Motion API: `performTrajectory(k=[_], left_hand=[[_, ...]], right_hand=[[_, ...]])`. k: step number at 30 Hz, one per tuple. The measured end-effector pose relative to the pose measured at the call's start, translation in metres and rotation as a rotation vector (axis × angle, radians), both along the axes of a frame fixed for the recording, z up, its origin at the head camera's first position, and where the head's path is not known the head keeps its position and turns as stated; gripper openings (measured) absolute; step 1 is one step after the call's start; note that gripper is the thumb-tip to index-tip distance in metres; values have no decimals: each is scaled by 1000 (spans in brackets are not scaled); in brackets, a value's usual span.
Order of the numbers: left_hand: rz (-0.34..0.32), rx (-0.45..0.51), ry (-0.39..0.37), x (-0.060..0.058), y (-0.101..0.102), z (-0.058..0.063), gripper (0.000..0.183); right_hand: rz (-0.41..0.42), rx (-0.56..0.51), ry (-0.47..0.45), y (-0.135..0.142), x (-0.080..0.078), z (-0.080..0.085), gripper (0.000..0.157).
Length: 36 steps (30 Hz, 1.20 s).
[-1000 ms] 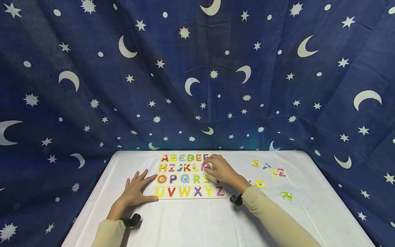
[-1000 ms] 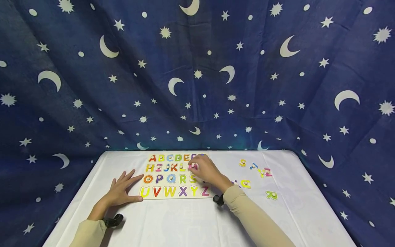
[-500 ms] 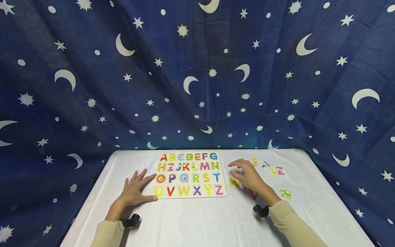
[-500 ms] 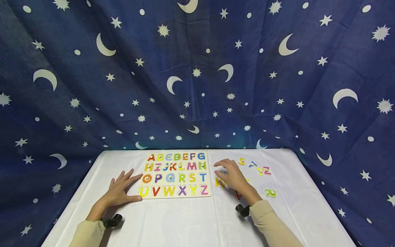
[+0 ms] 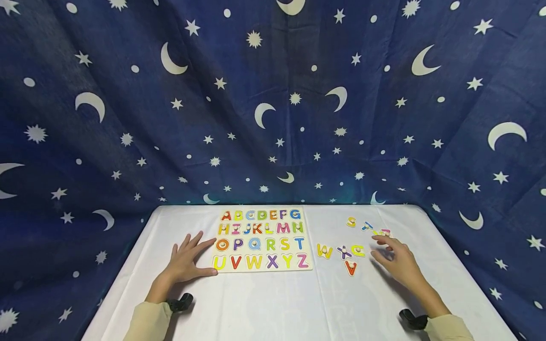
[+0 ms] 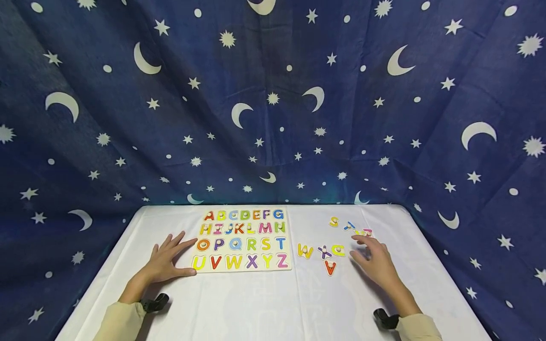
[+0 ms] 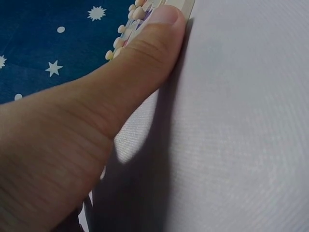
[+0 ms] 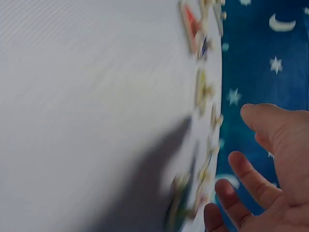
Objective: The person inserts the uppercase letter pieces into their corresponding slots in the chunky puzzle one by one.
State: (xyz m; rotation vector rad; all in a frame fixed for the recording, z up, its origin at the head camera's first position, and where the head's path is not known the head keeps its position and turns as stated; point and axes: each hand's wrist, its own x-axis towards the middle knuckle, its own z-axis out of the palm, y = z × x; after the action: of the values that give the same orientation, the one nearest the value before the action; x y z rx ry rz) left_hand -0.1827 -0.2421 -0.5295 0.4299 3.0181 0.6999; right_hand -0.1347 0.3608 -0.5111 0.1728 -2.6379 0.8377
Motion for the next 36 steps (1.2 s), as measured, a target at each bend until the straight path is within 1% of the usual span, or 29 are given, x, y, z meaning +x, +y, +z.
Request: performTrajectory(k=[3, 5, 10, 13, 16, 21, 25, 29, 36], left_hand=[[-9, 7, 14, 0, 1, -1, 101], [-10, 7, 18, 0, 1, -1, 100], [-2, -10, 0, -1, 0, 0, 101], [-3, -26, -12, -1, 0, 1, 102], [1, -36, -23, 0, 0, 3, 102], [4, -33, -28, 1, 2, 6, 102], [3, -37, -20, 1, 0, 5, 102], [2, -37, -13, 1, 0, 4, 102], [8, -27, -24, 0, 1, 3, 103]], right_hand=[[-79, 16, -52, 18, 13, -4, 44], [-113, 37, -81, 29, 19, -8, 43], [-157, 78, -166, 45, 27, -13, 36], [-180, 79, -210, 49, 30, -12, 30], [-191, 73, -232, 51, 31, -10, 27], [-228, 67, -234, 51, 32, -9, 24], [-256, 55, -240, 49, 32, -9, 18], [-268, 49, -254, 48, 32, -10, 18], [-271, 58, -199, 46, 34, -11, 16]])
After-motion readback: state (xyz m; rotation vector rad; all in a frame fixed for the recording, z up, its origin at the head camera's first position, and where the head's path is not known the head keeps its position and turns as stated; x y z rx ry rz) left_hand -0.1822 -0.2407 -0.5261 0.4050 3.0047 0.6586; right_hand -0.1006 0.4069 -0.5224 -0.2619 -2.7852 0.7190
